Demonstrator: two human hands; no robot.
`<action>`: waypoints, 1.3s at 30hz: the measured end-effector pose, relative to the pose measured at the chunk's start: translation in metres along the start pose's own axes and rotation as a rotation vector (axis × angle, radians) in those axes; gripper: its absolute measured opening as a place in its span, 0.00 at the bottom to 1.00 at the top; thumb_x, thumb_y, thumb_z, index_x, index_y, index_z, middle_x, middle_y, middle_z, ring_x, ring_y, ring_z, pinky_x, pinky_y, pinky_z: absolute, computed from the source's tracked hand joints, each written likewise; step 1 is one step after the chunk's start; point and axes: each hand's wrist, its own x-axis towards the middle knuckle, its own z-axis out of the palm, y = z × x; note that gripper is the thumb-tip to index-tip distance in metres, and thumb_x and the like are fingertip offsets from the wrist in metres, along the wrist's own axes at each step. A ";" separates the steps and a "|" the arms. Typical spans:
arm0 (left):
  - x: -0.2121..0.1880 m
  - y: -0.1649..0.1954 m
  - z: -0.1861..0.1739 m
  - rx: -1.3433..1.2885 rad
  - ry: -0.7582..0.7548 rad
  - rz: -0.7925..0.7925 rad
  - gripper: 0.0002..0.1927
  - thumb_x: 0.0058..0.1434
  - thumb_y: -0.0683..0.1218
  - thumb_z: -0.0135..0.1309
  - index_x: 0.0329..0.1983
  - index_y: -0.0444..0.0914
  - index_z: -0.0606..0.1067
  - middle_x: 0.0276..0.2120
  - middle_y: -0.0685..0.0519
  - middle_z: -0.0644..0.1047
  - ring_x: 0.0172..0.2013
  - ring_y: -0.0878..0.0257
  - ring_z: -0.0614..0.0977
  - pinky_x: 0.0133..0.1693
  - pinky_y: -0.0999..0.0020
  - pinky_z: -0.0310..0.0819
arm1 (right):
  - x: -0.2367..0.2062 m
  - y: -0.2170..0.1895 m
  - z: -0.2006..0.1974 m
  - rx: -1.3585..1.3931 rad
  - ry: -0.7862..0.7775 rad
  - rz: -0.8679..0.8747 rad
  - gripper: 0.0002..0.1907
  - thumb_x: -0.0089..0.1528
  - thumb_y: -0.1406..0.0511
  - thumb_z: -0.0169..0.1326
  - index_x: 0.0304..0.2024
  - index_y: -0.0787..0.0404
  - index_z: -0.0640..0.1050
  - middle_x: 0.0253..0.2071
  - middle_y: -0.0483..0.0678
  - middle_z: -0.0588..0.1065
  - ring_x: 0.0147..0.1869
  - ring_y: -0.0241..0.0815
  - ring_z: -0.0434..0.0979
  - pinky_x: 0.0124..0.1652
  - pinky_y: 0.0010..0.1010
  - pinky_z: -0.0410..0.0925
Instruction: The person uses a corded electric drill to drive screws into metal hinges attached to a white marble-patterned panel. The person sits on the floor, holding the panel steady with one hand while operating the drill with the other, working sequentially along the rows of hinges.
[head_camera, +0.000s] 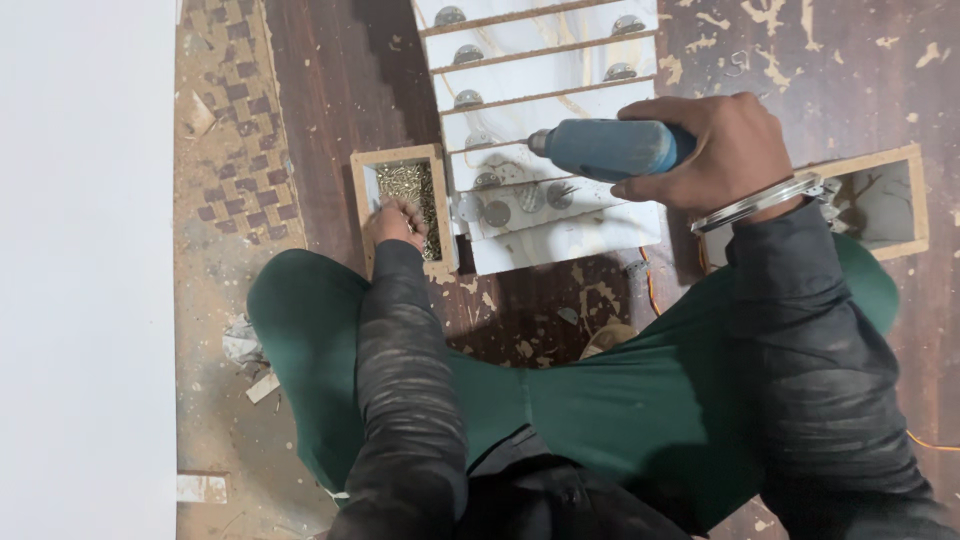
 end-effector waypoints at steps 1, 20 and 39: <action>-0.001 0.001 0.006 -0.022 -0.036 0.022 0.14 0.72 0.51 0.43 0.33 0.39 0.70 0.24 0.51 0.71 0.23 0.61 0.71 0.24 0.66 0.65 | -0.001 0.000 -0.003 0.004 0.000 0.003 0.35 0.44 0.53 0.76 0.53 0.54 0.85 0.38 0.58 0.82 0.40 0.56 0.84 0.45 0.42 0.75; -0.058 -0.062 0.096 -0.036 -0.325 0.105 0.23 0.64 0.55 0.56 0.45 0.28 0.74 0.33 0.46 0.81 0.29 0.63 0.80 0.32 0.70 0.79 | -0.053 -0.009 0.005 0.329 -0.050 0.146 0.36 0.45 0.59 0.75 0.55 0.60 0.82 0.45 0.56 0.83 0.44 0.46 0.86 0.48 0.36 0.76; -0.059 -0.085 0.102 -0.020 -0.308 0.015 0.25 0.50 0.61 0.70 0.36 0.37 0.77 0.28 0.51 0.80 0.23 0.66 0.79 0.25 0.71 0.79 | -0.085 -0.009 0.010 0.398 0.028 0.149 0.34 0.46 0.65 0.70 0.56 0.62 0.81 0.49 0.56 0.82 0.49 0.44 0.85 0.53 0.35 0.75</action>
